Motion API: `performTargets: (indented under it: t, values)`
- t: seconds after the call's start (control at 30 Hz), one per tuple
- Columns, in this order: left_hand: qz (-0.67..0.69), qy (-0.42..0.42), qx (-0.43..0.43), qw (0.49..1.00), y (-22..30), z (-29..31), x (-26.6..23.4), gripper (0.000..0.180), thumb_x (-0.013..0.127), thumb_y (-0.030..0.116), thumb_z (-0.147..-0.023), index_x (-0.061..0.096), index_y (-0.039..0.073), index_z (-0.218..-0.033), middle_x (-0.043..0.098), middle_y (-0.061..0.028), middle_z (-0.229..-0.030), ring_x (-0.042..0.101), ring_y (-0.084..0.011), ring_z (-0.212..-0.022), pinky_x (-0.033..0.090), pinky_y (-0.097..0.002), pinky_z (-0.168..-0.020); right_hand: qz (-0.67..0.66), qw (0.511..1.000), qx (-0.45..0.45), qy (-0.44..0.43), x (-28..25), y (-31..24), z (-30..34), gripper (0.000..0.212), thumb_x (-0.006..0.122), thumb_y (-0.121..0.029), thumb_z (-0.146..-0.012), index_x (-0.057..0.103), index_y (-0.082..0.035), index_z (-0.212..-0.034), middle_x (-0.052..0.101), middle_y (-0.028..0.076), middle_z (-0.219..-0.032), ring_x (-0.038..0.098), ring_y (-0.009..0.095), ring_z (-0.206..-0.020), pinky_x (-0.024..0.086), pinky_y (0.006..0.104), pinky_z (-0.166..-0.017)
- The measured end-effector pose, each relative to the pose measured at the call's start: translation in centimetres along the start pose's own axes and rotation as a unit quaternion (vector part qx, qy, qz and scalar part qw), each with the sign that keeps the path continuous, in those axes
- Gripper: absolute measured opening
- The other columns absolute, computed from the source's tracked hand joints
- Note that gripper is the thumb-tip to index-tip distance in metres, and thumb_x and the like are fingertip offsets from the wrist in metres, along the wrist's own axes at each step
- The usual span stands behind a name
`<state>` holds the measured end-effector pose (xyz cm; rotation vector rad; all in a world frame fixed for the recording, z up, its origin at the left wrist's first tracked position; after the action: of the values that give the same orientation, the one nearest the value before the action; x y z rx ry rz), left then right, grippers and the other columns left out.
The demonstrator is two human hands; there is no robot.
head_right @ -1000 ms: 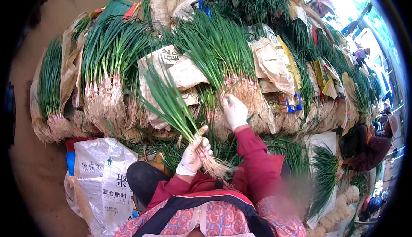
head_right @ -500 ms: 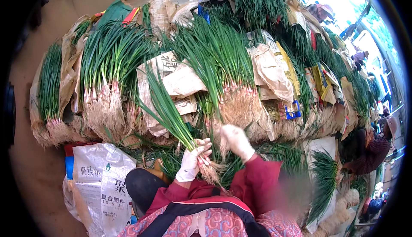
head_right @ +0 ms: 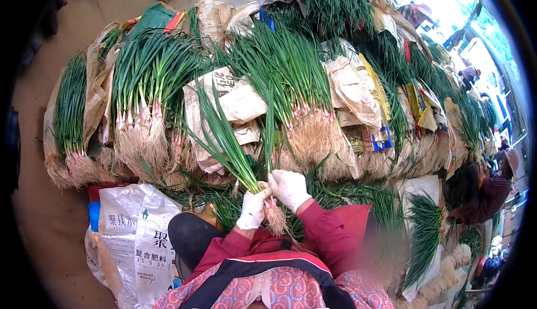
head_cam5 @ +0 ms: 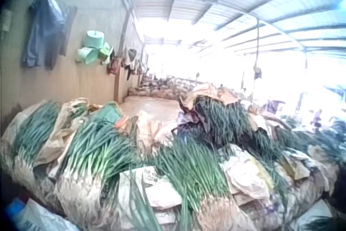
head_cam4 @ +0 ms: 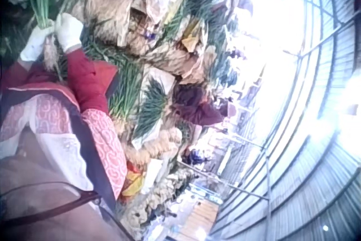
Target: The person sorts bunches of green onions or leeks by hand, picking up individual bunches from a large pile, cleaning or adjusting the stalks, and placing them back down in organized rows.
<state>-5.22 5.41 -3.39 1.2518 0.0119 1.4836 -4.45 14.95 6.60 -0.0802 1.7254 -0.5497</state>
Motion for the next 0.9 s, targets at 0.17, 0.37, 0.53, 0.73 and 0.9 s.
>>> performTargets:
  t: [0.17,0.37,0.53,0.73,0.9]
  values:
    - [0.109,-0.06,-0.046,0.991,0.7,1.1,2.1,0.012,0.059,0.002,-0.082,0.051,0.007,-0.089,0.061,-0.0088,-0.083,0.06,-0.0164,-0.061,0.049,-0.027,-0.048,-0.498,0.811,0.306,0.021,5.5,7.9,1.4,0.021,0.053,-0.016,-0.087,0.058,-0.004,-0.07,0.057,0.003,-0.061,0.054,0.013,-0.055,0.044,0.0287,-0.052]
    - [0.197,-0.117,-0.009,0.973,2.3,1.7,1.6,0.03,0.058,0.005,-0.085,0.049,0.011,-0.112,0.058,-0.0051,-0.094,0.059,-0.0141,-0.071,0.052,-0.0292,-0.058,0.004,0.951,0.053,-0.304,6.8,4.3,1.7,0.034,0.042,-0.034,-0.087,0.063,-0.006,-0.087,0.063,0.017,-0.09,0.06,0.033,-0.087,0.047,0.0403,-0.079]
    - [0.238,-0.158,-0.046,0.957,1.0,1.0,2.7,0.051,0.057,0.008,-0.085,0.037,0.009,-0.132,0.054,-0.0032,-0.092,0.048,-0.0096,-0.062,0.045,-0.0259,-0.059,0.015,0.986,0.141,0.085,-2.0,8.5,-7.5,0.025,0.046,-0.03,-0.089,0.06,-0.01,-0.093,0.064,0.013,-0.078,0.063,0.029,-0.075,0.049,0.0396,-0.07]
    - [0.183,-0.138,-0.04,0.973,1.5,0.6,2.4,0.05,0.057,0.006,-0.084,0.037,0.006,-0.131,0.055,-0.0041,-0.093,0.05,-0.0093,-0.062,0.046,-0.0262,-0.06,0.089,0.984,0.151,0.038,0.3,10.5,-10.7,0.024,0.058,-0.032,-0.078,0.065,-0.009,-0.075,0.065,0.012,-0.076,0.063,0.03,-0.073,0.049,0.0392,-0.068]
    - [0.163,-0.116,-0.038,0.979,1.4,0.6,1.9,0.049,0.056,0.005,-0.084,0.038,0.005,-0.129,0.056,-0.0052,-0.096,0.052,-0.0097,-0.063,0.048,-0.027,-0.059,-0.219,0.948,0.169,0.159,-3.9,7.8,-9.0,0.023,0.055,-0.029,-0.085,0.063,-0.008,-0.08,0.061,0.015,-0.072,0.06,0.032,-0.068,0.047,0.0381,-0.063]
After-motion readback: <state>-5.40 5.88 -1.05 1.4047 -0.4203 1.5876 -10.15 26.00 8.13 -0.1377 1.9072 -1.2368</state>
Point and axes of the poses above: each hand's wrist, its own z-axis away from the middle knuckle, its own x-axis out of the palm, y = z × x, the point moved 8 cm from there along -z, towards the middle knuckle
